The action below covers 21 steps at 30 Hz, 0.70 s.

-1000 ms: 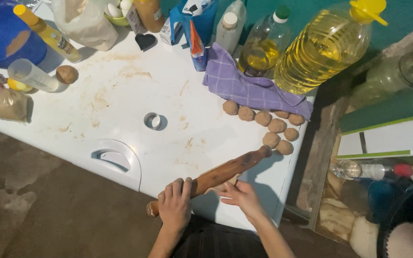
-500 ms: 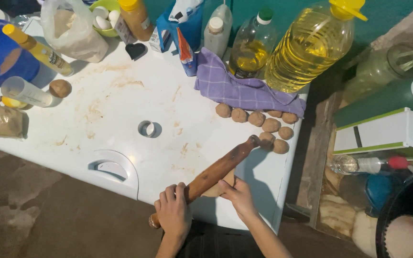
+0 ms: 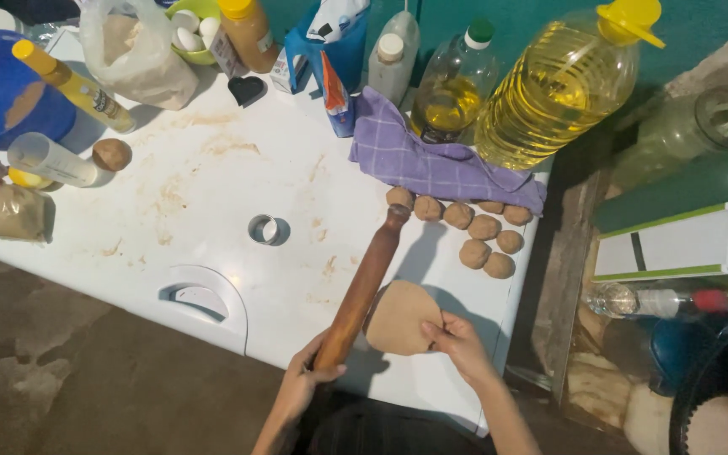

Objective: The recorder is rolling out small pieces of dough and fitting them into metal tart molds.

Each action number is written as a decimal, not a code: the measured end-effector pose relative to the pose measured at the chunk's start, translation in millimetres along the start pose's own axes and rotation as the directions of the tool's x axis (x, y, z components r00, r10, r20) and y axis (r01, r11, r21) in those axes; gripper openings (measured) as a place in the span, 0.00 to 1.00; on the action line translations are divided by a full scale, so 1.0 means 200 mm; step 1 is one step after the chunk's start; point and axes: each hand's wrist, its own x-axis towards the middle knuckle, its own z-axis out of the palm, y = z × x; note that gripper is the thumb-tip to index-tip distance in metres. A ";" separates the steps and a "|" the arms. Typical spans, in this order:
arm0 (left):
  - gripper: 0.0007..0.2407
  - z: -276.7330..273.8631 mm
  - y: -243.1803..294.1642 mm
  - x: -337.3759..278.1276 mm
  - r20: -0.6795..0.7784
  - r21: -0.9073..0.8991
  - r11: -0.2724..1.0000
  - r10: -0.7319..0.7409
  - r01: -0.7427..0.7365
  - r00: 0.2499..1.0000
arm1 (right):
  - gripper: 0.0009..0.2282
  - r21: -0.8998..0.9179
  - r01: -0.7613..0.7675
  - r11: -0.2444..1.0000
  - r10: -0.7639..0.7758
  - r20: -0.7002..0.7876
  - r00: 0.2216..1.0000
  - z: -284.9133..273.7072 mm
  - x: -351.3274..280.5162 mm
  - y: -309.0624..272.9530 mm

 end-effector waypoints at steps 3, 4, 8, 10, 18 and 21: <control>0.30 -0.09 -0.03 0.08 -0.050 -0.026 1.000 0.012 -0.013 0.999 | 0.12 -0.278 0.114 0.954 -0.110 0.031 0.993 -0.19 0.05 0.12; 0.30 -0.11 0.01 0.11 -0.044 -0.025 1.000 0.013 -0.014 0.999 | 0.12 -0.278 0.115 0.954 -0.113 0.025 0.993 -0.20 0.03 0.12; 0.31 -0.18 0.14 0.22 -0.299 0.099 0.994 -0.009 0.040 0.954 | 0.11 -0.349 0.049 0.936 -0.094 -0.112 0.989 -0.21 -0.04 0.08; 0.31 -0.20 0.16 0.28 -0.376 0.215 0.975 0.036 0.050 0.926 | 0.11 -0.380 0.005 0.925 -0.069 -0.156 0.985 -0.20 -0.08 0.04; 0.32 -0.31 0.15 0.49 -0.473 0.759 0.644 0.442 0.098 0.762 | 0.12 -0.685 -0.155 0.712 -0.134 -0.349 0.928 -0.14 -0.12 -0.08; 0.32 -0.30 0.15 0.49 -0.408 0.874 0.478 0.618 0.092 0.672 | 0.12 -0.745 -0.132 0.653 -0.200 -0.338 0.920 -0.12 -0.16 -0.14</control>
